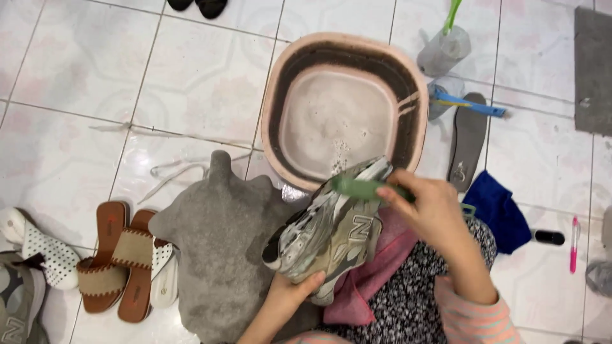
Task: Deep scrubbing the sole of a sneaker using a brush and soapy water, followed by wiping with a cloth.
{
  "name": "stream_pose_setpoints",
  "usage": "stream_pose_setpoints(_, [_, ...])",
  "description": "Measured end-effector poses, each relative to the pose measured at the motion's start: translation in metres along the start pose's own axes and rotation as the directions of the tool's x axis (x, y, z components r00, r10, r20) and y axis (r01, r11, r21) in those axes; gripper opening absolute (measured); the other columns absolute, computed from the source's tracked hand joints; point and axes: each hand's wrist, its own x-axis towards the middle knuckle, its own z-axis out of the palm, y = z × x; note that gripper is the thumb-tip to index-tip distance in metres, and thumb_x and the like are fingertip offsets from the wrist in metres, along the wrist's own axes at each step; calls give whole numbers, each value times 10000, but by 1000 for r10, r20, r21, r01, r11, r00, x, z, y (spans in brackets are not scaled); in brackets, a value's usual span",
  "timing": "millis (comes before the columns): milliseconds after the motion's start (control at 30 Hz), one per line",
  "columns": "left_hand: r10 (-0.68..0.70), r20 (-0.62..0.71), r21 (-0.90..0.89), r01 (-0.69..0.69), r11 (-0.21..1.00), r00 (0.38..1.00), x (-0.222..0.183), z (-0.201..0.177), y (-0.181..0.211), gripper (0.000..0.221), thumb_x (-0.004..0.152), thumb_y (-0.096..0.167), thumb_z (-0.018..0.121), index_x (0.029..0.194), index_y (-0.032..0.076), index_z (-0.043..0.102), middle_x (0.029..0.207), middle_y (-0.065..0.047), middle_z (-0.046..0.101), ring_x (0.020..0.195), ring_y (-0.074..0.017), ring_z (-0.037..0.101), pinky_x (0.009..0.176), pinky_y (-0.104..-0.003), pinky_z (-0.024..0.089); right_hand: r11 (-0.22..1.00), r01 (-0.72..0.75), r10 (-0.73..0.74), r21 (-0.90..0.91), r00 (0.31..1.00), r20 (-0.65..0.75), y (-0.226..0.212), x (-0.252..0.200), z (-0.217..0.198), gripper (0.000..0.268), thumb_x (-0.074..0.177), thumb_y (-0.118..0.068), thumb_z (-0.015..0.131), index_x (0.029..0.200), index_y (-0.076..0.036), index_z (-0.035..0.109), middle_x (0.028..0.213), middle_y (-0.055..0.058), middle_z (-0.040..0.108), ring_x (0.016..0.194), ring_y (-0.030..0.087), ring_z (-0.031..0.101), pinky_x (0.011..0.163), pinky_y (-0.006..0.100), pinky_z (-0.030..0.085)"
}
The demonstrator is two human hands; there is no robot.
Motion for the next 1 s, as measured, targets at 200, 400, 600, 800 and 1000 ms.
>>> stream_pose_setpoints(200, [74,16,-36,-74,997,997,17,1,-2,676,758,202,810,1367,26,574,1310,-117,715,1156,-218,692,994,-328,521,972,183,-197,-146,976,-89,13,20,16,430,787,-586,731,751,-158,731,591,29,639,596,223,574,823,365,414])
stream_pose_setpoints(400, [-206,-93,29,210,977,974,29,-14,-31,725,699,293,823,1343,31,618,1168,-133,763,959,-213,736,757,-301,594,956,256,-270,-146,960,-79,6,24,19,511,754,-641,762,711,-133,732,597,70,610,633,240,563,869,411,396])
stream_pose_setpoints(600, [0,4,66,0,998,1000,4,8,11,757,743,358,762,1402,58,541,1364,-148,672,1236,-276,658,1036,-391,517,937,232,-264,-262,960,-93,-7,20,14,531,792,-668,714,837,-139,711,840,15,735,845,244,590,1007,508,335])
stream_pose_setpoints(800, [43,-9,-1,-43,999,999,0,13,8,716,769,327,745,1394,38,547,1361,-130,669,1206,-249,655,1017,-357,497,944,249,-276,-215,955,-107,-10,14,29,456,869,-575,696,895,-121,732,884,37,651,865,247,540,991,510,314])
stream_pose_setpoints(1000, [74,-2,-56,-74,996,997,-2,17,8,672,795,275,739,1389,28,545,1337,-136,672,1169,-244,657,998,-349,504,945,286,-310,-159,938,-156,-20,14,32,558,796,-662,733,838,-106,724,838,40,636,847,244,524,994,482,288])
